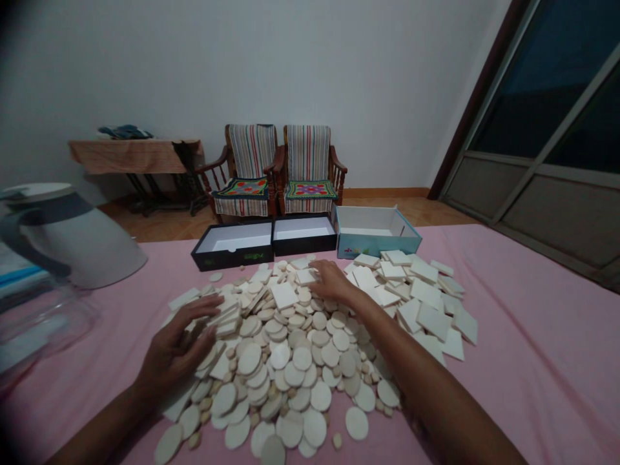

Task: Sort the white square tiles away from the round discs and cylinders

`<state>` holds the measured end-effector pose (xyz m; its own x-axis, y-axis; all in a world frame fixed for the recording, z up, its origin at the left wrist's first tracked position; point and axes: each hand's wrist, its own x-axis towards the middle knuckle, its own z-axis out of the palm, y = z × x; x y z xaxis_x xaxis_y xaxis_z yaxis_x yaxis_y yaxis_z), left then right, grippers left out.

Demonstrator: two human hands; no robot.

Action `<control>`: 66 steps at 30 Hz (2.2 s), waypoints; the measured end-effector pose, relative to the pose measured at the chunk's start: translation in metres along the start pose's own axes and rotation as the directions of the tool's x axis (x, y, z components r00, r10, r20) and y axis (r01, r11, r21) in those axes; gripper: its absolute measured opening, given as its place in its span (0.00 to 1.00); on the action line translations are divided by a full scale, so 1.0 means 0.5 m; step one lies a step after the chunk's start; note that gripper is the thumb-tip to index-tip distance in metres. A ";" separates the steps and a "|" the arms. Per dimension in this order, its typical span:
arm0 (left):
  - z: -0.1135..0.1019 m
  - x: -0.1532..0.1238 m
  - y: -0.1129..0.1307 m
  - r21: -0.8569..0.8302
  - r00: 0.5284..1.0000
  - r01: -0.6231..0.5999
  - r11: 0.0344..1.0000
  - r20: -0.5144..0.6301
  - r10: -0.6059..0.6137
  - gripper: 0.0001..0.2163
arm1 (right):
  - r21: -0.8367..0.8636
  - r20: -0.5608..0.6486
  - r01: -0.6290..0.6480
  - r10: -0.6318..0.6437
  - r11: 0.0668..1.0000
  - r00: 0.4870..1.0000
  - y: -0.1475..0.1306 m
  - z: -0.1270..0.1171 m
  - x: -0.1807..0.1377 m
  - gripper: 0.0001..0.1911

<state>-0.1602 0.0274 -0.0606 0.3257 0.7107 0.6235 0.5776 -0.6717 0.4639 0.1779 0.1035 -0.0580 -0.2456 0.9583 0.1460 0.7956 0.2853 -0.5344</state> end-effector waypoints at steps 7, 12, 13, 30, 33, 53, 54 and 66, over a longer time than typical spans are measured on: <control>-0.005 -0.005 -0.004 -0.036 0.999 0.049 0.998 -0.004 -0.050 0.08 | 0.010 0.063 -0.050 0.049 0.999 0.997 -0.002 0.028 0.036 0.26; -0.003 -0.007 -0.008 -0.034 0.999 0.039 0.999 -0.003 -0.039 0.07 | -0.115 -0.167 -0.150 0.129 0.982 0.977 0.038 -0.007 -0.024 0.26; -0.003 -0.007 -0.008 -0.033 0.999 0.043 0.999 -0.006 -0.043 0.07 | -0.157 -0.231 -0.183 0.144 0.971 0.962 0.054 -0.024 -0.040 0.26; 0.004 -0.015 -0.004 -0.138 0.997 0.073 0.988 -0.005 -0.075 0.06 | 0.130 -0.189 0.124 -0.099 0.984 0.977 -0.039 -0.018 -0.083 0.15; 0.008 -0.016 0.000 -0.187 0.998 0.061 0.980 -0.016 -0.065 0.12 | 0.209 -0.043 0.266 -0.263 0.941 0.964 -0.139 0.030 -0.066 0.21; 0.004 -0.014 -0.005 -0.298 0.982 0.180 0.938 0.000 -0.188 0.21 | 0.114 0.035 0.402 -0.408 0.909 0.912 -0.222 0.057 -0.045 0.27; 0.000 -0.012 -0.009 -0.281 0.973 0.212 0.936 -0.034 -0.230 0.19 | 0.099 0.061 0.420 -0.427 0.902 0.902 -0.223 0.056 -0.041 0.29; -0.004 -0.009 -0.033 -0.273 0.866 0.454 0.848 -0.088 -0.492 0.21 | 0.020 0.115 0.428 -0.427 0.904 0.897 -0.237 0.058 -0.015 0.35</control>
<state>-0.1727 0.0348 -0.0696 -0.0685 0.9276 0.3673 0.4333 -0.3039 0.8484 0.0693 0.0621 -0.0200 -0.6241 0.7357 0.2632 0.6027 0.6676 -0.4370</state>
